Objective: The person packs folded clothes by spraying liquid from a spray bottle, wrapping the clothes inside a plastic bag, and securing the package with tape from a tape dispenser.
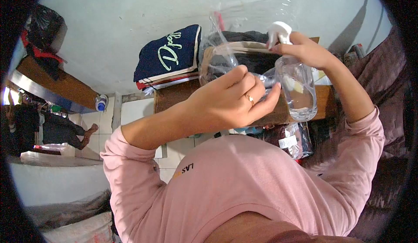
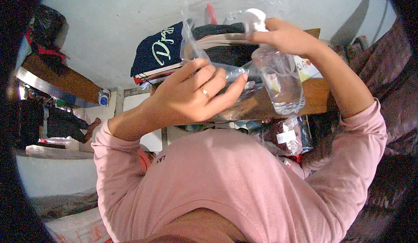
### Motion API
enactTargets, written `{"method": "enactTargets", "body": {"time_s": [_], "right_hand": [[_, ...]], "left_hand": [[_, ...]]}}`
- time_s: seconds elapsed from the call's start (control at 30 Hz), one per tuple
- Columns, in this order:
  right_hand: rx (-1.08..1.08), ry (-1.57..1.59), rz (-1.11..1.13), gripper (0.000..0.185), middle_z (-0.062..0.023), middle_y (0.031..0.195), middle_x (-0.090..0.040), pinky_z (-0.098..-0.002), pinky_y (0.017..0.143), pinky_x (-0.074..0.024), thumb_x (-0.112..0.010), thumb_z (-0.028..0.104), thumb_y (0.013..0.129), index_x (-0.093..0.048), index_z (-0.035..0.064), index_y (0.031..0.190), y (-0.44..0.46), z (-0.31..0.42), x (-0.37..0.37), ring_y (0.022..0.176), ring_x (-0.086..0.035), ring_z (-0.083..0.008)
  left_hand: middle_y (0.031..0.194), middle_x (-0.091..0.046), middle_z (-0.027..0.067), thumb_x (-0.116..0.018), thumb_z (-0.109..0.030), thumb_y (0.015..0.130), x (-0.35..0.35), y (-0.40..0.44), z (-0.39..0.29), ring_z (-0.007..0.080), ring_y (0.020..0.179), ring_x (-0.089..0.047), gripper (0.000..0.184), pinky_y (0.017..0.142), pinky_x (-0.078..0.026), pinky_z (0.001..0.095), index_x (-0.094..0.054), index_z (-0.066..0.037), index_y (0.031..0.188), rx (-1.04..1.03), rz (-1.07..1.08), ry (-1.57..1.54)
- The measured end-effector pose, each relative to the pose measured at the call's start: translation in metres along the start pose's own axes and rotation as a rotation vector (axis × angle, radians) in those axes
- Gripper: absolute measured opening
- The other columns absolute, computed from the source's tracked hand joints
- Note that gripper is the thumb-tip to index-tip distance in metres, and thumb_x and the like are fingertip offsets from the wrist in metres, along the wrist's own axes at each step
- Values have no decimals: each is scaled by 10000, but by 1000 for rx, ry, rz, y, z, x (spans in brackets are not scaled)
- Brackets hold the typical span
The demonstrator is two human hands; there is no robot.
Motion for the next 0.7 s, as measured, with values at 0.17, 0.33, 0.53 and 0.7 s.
{"method": "enactTargets", "body": {"time_s": [0.17, 0.33, 0.53, 0.7], "right_hand": [[116, -7, 219, 377, -24, 880, -580, -248, 728, -407, -574, 302, 780, -573, 18, 1028, 12, 29, -28, 802, -504, -114], [-31, -36, 45, 393, -51, 899, -578, -256, 747, -407, -564, 311, 778, -569, 10, 1030, 10, 3, -1, 822, -511, -135], [53, -63, -82, 525, -159, 775, -579, -324, 627, -438, -553, 440, 772, -597, -77, 857, -13, -17, 18, 727, -551, -207], [33, -83, 170, 496, -123, 715, -580, -312, 576, -416, -552, 432, 781, -598, -62, 803, -24, 8, -3, 679, -538, -163]], "left_hand": [[776, -496, -3, -605, -128, 658, 6, 1, 0, 140, 762, -482, 325, 759, -457, 275, -639, -133, 981, -16, 25, 27], [788, -529, -6, -595, -135, 676, 4, 1, -1, 126, 757, -507, 304, 777, -443, 268, -637, -146, 977, 6, 72, 33], [815, -566, 9, -581, -157, 704, -11, -4, -10, 118, 766, -529, 266, 784, -437, 272, -637, -144, 964, -1, 71, -2], [824, -544, 18, -583, -175, 729, -9, 4, -7, 134, 760, -522, 248, 771, -447, 280, -628, -138, 970, -39, 90, -17]]}}
Point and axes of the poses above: each hand's wrist, its own y-axis towards the middle knuckle, its own x-axis out of the back of the hand, z = x × y, the point moved 6 cm from there along y, towards the middle knuckle
